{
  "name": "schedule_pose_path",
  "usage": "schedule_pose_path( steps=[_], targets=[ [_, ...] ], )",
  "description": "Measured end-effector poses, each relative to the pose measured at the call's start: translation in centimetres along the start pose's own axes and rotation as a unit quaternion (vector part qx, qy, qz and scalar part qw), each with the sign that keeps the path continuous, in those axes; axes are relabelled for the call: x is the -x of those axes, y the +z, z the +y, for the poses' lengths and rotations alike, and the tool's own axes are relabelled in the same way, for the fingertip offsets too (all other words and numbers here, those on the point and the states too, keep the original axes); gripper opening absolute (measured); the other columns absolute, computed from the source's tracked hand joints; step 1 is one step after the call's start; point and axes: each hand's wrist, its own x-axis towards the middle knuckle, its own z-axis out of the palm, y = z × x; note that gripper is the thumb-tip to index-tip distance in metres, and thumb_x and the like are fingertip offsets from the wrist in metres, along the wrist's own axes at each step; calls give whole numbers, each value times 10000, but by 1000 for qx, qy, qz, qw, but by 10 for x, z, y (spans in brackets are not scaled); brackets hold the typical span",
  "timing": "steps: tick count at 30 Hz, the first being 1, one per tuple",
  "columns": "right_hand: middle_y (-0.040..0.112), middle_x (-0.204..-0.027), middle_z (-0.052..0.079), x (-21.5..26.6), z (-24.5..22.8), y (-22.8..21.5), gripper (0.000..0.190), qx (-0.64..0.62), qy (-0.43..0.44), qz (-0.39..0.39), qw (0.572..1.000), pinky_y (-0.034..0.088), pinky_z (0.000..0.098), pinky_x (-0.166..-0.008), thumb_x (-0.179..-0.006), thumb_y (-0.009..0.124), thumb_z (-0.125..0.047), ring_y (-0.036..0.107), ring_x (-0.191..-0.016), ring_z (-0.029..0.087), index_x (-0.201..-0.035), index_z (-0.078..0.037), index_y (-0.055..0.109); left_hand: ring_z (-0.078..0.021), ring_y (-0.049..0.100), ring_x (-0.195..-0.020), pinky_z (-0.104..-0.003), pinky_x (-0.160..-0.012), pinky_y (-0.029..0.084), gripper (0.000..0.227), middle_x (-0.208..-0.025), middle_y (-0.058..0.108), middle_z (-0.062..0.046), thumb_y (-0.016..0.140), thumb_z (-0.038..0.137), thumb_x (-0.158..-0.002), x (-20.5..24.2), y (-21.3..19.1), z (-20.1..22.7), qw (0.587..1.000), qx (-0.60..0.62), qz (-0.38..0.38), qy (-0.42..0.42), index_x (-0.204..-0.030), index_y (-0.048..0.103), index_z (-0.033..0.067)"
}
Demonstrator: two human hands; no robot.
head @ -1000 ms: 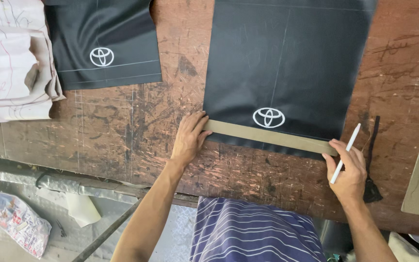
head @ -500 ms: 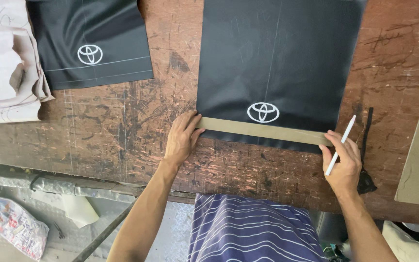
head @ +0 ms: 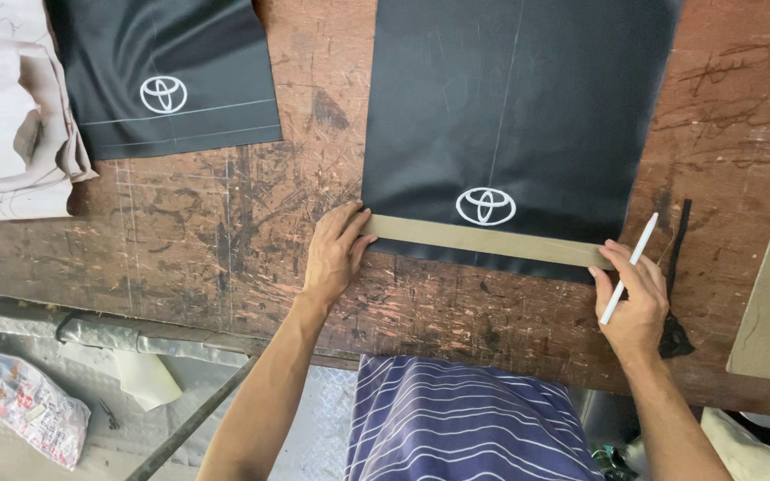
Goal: The person uses a ruler and white marker to draw straight lines on two black fabric pieces with Toyota logos. They then place a paper pattern on one piece, secure it with a weight, and continue marking lines along the ruler.
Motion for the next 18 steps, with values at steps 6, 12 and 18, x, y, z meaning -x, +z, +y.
schedule_pose_path(
  steps=[6, 12, 18],
  targets=[
    [706, -1328, 128, -1, -1, -2, 325, -13, 3, 2, 1000, 505, 432, -1115, -941, 766, -19, 645, -1279, 329, -1259, -25, 701, -347, 588, -1269, -460, -1098, 464, 399, -1347, 637, -147, 787, 170, -880, -1, -1, 0, 1000, 4, -1, -4, -1236, 706, 9],
    [707, -1327, 126, -3, -2, -2, 325, -14, 3, 3, 1000, 510, 429, -1118, -937, 771, -25, 648, -1276, 332, -1254, -28, 702, -345, 591, -1265, -455, -1087, 463, 399, -1341, 641, -142, 789, 169, -875, -2, -1, -2, 1000, 6, 1, 1, -1232, 703, 13],
    [710, -1324, 118, -1, 0, -1, 319, -8, 4, 3, 1000, 508, 429, -1124, -942, 771, -29, 650, -1280, 328, -1254, -36, 705, -338, 592, -1261, -451, -1089, 460, 406, -1334, 644, -136, 794, 179, -872, -2, 1, -4, 1000, 7, -1, 2, -1231, 702, 15]
  ],
)
